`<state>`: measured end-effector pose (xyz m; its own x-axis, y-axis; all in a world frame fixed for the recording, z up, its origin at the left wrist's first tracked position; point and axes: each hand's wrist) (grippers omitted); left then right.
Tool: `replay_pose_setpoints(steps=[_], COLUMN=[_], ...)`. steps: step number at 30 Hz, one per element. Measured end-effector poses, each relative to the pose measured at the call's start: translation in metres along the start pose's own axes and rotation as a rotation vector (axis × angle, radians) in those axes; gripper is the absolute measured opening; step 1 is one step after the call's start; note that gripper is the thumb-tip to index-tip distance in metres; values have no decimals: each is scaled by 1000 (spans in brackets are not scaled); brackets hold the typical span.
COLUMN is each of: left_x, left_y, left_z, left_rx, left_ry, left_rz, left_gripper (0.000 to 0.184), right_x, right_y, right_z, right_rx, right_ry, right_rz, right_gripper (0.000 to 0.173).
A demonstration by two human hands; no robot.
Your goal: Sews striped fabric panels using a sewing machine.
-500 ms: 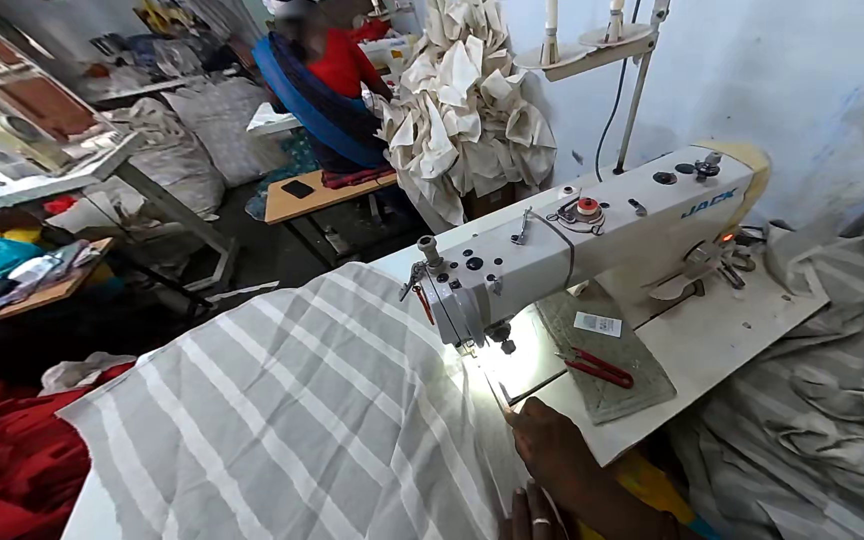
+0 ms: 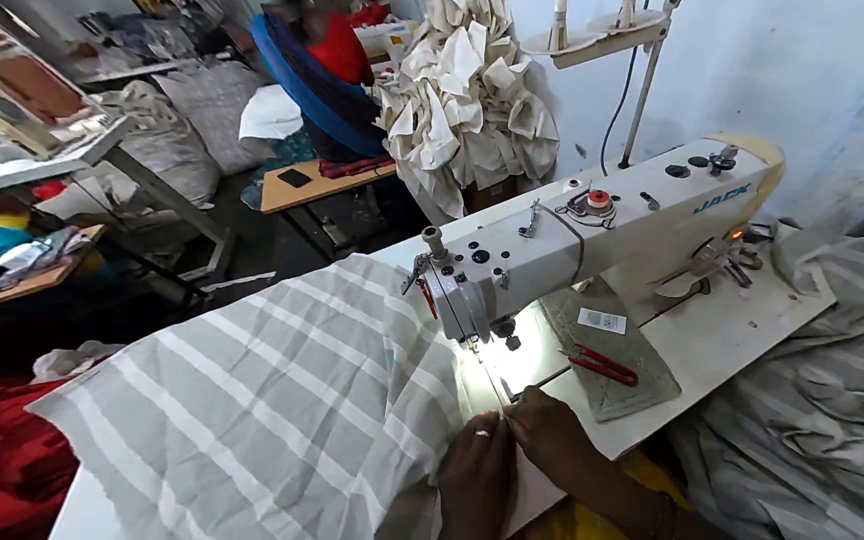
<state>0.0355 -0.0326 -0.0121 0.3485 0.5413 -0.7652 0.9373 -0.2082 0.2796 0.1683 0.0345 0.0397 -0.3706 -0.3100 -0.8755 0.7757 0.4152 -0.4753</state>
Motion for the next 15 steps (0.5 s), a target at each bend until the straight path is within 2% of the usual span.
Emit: replay_pose_setpoints(steps=[4, 8, 10, 12, 15], left_x=[6, 7, 6, 7, 8], left_y=[-26, -41, -39, -36, -37], left_z=[-31, -49, -49, -47, -48], left_rx=[-54, -75, -69, -75, -106], left_ry=[-7, -98, -57, 1, 5], left_rz=[90, 120, 35, -20, -14], left_gripper=[19, 29, 35, 33, 23], right_x=[-19, -12, -19, -19, -11], right_y=[1, 19, 25, 30, 30], right_z=[-26, -49, -55, -59, -60], right_rx=[-28, -185, -215, -215, -218], right_ry=[-147, 27, -18, 22, 200], right_rz=[82, 125, 128, 98, 78], right_gripper=[32, 21, 20, 19, 13])
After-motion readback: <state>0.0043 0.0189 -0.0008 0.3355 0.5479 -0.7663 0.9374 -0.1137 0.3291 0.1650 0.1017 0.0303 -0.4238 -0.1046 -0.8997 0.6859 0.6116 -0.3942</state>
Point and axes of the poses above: each hand's wrist, its own z-axis away from the middle knuckle, its own x-axis out of the palm, y = z × x, and after that the axes turned 9 degrees about z, right-handed
